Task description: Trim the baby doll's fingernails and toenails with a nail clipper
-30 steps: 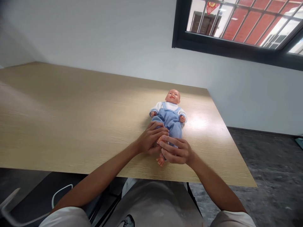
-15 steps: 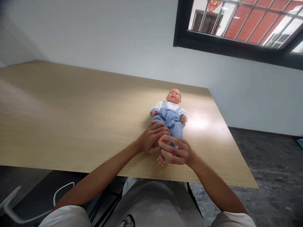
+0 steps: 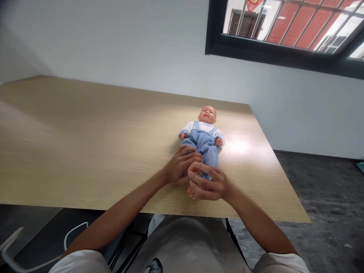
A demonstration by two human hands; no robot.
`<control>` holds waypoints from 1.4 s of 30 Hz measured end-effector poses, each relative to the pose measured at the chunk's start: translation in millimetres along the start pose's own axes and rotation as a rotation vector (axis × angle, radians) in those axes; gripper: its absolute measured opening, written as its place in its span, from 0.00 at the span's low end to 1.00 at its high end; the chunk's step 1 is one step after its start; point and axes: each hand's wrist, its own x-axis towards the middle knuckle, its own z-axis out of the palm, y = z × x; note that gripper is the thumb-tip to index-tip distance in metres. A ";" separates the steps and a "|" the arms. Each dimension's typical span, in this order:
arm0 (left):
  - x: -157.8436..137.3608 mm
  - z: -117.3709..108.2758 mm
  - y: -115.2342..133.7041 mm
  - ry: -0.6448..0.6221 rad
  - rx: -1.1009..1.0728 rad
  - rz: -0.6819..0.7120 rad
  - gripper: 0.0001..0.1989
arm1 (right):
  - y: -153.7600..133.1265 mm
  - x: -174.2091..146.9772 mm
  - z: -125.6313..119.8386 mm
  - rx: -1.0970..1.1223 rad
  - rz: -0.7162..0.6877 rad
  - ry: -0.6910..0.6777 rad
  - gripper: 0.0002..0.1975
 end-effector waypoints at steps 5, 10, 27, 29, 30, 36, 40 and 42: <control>0.4 -12.4 -5.9 -0.124 -0.120 -0.021 0.29 | -4.3 1.7 -1.2 0.043 0.073 0.107 0.15; -0.2 -26.0 -0.4 -0.208 -0.042 0.025 0.47 | -7.1 -9.3 3.9 0.117 0.300 0.339 0.17; -12.2 11.6 12.0 -0.220 0.015 0.366 0.16 | 0.4 -11.1 15.6 0.346 0.771 0.513 0.13; -13.6 15.2 13.4 -0.234 -0.002 0.360 0.17 | 0.8 -11.9 16.1 0.350 0.768 0.497 0.13; -13.9 15.8 14.2 -0.238 -0.003 0.354 0.17 | 0.8 -12.3 16.5 0.354 0.769 0.489 0.13; -13.9 19.3 19.5 -0.248 0.006 0.339 0.15 | 0.7 -13.2 17.7 0.347 0.766 0.463 0.13; -16.5 28.0 18.6 -0.221 0.030 0.319 0.11 | 0.7 -11.1 15.4 0.326 0.771 0.447 0.13; -18.0 31.0 16.9 -0.216 0.046 0.301 0.10 | 1.0 -9.6 14.4 0.319 0.779 0.442 0.13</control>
